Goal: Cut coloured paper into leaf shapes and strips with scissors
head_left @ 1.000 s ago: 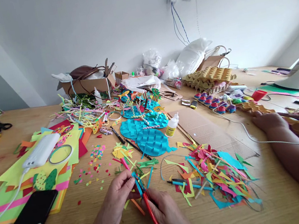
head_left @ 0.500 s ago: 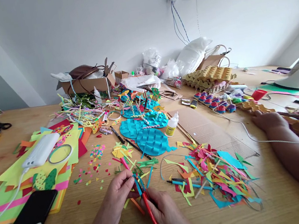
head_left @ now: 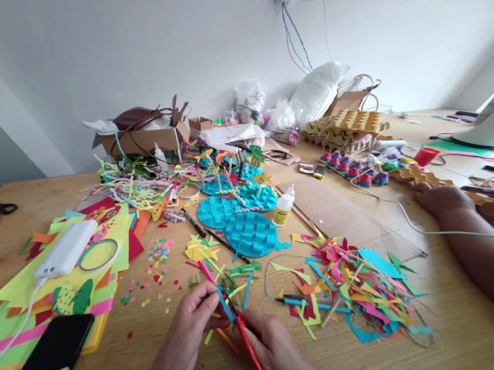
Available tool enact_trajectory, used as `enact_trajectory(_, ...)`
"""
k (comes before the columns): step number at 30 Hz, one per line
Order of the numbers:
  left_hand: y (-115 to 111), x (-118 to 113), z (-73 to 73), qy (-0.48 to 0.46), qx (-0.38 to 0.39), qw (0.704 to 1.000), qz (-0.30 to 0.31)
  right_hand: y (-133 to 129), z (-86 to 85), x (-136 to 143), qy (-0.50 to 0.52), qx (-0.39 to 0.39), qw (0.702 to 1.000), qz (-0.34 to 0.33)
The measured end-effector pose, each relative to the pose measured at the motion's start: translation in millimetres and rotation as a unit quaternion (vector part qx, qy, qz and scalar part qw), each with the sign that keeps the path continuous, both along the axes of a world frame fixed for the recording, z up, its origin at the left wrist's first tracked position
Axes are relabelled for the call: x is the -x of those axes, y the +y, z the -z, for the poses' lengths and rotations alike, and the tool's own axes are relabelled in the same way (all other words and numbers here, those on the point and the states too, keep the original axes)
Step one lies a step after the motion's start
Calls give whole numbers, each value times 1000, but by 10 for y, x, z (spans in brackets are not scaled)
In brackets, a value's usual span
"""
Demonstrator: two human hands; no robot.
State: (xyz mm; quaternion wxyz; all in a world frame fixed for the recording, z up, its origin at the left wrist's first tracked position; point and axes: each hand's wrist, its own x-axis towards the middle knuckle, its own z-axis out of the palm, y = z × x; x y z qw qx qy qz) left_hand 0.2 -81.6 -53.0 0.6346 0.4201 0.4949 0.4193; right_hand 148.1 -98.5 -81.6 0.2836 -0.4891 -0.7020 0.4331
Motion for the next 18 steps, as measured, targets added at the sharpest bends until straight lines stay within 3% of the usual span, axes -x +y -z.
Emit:
enact_trajectory(4,57,81,34,122,-43,991,14,35,-131,-179,-139,-22,990,10)
enact_trajectory(7,132,133,92,265,-95,958,52,46,-266,-399,-304,-28,952,2)
enact_trajectory(10,212,156,127,335,-128,931,61,1,-332,-611,-424,14,905,-28)
enact_trajectory(13,287,154,113,407,-162,897,66,-88,-310,-762,-484,33,873,-44)
enact_trajectory(18,392,90,80,497,-207,836,101,-182,-255,-876,-507,57,859,-40)
